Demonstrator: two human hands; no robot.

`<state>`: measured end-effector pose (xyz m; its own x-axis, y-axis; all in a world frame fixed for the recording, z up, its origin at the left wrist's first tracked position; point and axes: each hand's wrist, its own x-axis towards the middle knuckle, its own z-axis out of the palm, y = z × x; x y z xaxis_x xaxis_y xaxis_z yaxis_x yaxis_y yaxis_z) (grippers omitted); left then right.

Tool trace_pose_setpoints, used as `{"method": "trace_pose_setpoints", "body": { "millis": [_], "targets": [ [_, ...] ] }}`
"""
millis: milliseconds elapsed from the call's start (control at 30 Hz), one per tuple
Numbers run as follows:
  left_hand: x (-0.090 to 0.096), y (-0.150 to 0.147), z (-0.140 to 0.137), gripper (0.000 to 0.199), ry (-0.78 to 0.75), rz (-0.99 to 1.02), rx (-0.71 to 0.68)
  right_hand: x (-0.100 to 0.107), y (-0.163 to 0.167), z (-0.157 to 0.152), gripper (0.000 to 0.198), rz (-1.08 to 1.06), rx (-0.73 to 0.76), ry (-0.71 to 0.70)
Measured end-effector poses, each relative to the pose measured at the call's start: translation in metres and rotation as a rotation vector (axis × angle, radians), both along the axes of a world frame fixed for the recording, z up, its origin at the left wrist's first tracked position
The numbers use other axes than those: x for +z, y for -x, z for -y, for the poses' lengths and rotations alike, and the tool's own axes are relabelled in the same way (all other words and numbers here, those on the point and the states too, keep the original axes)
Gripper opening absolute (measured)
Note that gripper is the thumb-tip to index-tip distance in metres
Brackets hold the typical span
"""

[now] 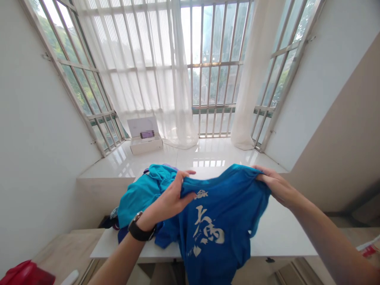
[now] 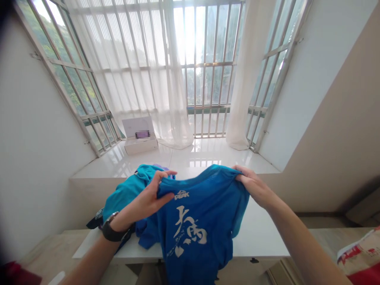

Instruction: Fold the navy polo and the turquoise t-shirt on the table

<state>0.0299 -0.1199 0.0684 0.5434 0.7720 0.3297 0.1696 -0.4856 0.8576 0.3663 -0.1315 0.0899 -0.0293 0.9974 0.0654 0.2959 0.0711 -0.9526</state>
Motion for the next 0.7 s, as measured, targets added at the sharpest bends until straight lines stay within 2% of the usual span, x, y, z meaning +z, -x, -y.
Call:
{"method": "trace_pose_setpoints", "body": {
  "millis": [67, 100, 167, 200, 300, 400, 500, 567, 633, 700],
  "targets": [
    [-0.030, -0.005, 0.002, 0.047, 0.077, -0.157, -0.083, 0.013, 0.006, 0.011, 0.017, -0.131, -0.091, 0.003],
    [-0.044, -0.007, 0.003, 0.054, 0.144, -0.199, -0.134, 0.019, 0.008, 0.017, 0.018, -0.116, -0.126, -0.039],
    [-0.059, -0.009, 0.006, 0.064, 0.290, -0.197, -0.230, 0.031, 0.008, 0.027, 0.021, 0.070, -0.185, -0.190],
    [-0.060, -0.009, 0.007, 0.068, 0.353, -0.160, -0.262, 0.037, 0.006, 0.031, 0.024, 0.210, -0.208, -0.260],
    [-0.039, 0.000, 0.009, 0.078, 0.470, -0.008, -0.291, 0.050, -0.006, 0.041, 0.033, 0.624, -0.198, -0.307],
    [-0.003, 0.016, 0.009, 0.067, 0.389, 0.169, -0.183, 0.057, -0.026, 0.047, 0.042, 0.841, -0.101, -0.263],
    [0.022, 0.030, 0.012, 0.048, 0.163, 0.425, -0.007, 0.061, -0.041, 0.054, 0.048, 0.763, -0.052, -0.286],
    [0.027, 0.034, 0.015, 0.054, 0.082, 0.474, -0.030, 0.065, -0.042, 0.061, 0.053, 0.627, -0.078, -0.308],
    [0.022, 0.032, 0.016, 0.069, 0.139, 0.350, -0.148, 0.070, -0.035, 0.069, 0.055, 0.517, -0.139, -0.316],
    [0.011, 0.027, 0.016, 0.065, 0.259, 0.164, -0.228, 0.078, -0.024, 0.076, 0.056, 0.459, -0.203, -0.310]
  ]
}}
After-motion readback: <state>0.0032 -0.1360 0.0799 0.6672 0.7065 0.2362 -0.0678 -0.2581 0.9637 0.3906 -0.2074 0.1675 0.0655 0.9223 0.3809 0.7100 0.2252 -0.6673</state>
